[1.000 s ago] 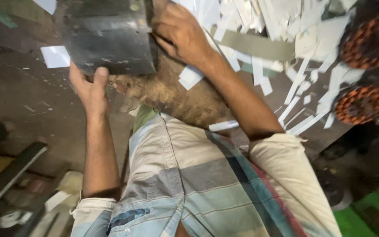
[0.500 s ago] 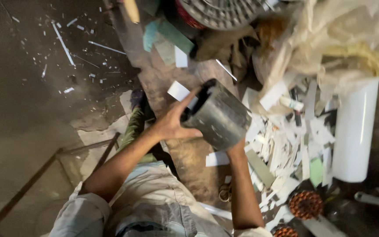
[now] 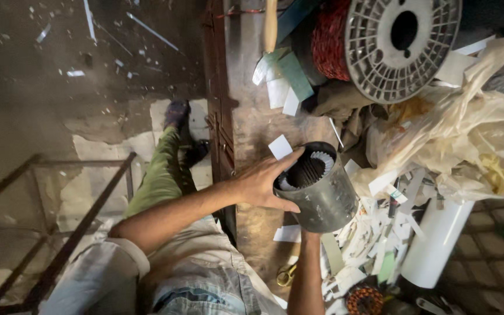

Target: The person cuts white paper into strips using scissors and inserts them into the slots of a cylindrical motor stator. They repeatedly pick up paper, cut it, and place it into the stator.

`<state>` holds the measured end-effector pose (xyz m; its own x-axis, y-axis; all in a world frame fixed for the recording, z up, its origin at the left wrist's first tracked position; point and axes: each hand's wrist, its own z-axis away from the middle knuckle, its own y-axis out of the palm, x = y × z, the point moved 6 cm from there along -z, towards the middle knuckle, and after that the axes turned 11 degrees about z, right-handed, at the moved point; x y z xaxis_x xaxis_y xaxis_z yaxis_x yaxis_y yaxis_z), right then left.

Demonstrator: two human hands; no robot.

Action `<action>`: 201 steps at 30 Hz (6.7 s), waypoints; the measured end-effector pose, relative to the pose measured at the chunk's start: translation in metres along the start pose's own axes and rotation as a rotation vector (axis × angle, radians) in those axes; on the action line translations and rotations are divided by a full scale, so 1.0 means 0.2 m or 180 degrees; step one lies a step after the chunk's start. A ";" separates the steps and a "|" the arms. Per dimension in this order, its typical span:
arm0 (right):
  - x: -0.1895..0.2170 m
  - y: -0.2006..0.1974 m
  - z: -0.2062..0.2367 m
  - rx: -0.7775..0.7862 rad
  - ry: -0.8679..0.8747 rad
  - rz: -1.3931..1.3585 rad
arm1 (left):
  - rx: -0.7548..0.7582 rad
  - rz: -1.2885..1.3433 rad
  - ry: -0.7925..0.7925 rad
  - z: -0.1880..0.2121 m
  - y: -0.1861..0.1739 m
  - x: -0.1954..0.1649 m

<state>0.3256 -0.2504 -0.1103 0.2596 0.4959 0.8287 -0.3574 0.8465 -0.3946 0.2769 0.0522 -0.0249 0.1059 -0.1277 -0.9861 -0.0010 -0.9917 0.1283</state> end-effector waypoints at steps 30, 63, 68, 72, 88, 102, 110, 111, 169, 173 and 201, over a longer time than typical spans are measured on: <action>0.35 0.06 0.31 -0.0317 0.0111 -0.0725 | 0.0017 0.0095 0.0065 -0.01 0.08 0.08; 0.65 0.56 0.81 0.0181 -0.2396 0.1151 | -0.0423 -0.1271 0.0098 0.79 0.03 -0.50; 0.60 0.36 0.89 0.0201 -0.0955 -0.0773 | -0.0443 -0.0228 -0.0492 0.80 0.14 -0.35; 0.57 0.30 0.95 -0.0075 -0.0715 -0.1228 | -0.0198 -0.0387 -0.0487 0.81 0.19 -0.33; 0.53 0.22 0.99 0.0742 -0.0775 -0.0960 | 0.0578 -0.0310 -0.0207 0.70 0.38 -0.61; 0.80 0.11 1.32 0.0344 -0.1377 -0.0926 | 0.0768 -0.0572 0.0781 0.79 0.48 -0.94; 0.88 0.11 1.40 0.0063 -0.1753 -0.0865 | 0.0707 -0.0764 0.1057 0.83 0.51 -1.00; 0.89 0.10 1.40 -0.0001 -0.1805 -0.0836 | 0.0678 -0.0735 0.1066 0.83 0.51 -1.00; 0.68 -0.23 1.35 -0.0653 -0.2124 -0.0064 | 0.1853 -0.1348 -0.0104 0.52 0.82 -0.94; 0.61 -0.27 1.33 -0.0465 -0.1751 -0.0334 | 0.1541 -0.1474 -0.0283 0.48 0.70 -0.90; 0.60 -0.12 1.15 0.1425 -0.1176 -0.2723 | 0.1279 -0.0658 0.0017 0.49 0.71 -0.81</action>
<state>0.1593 -0.2559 0.0902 0.3192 -0.3924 0.8626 -0.5036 0.7009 0.5051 0.1630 -0.0698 0.1440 0.1495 0.0727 -0.9861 -0.3651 -0.9227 -0.1234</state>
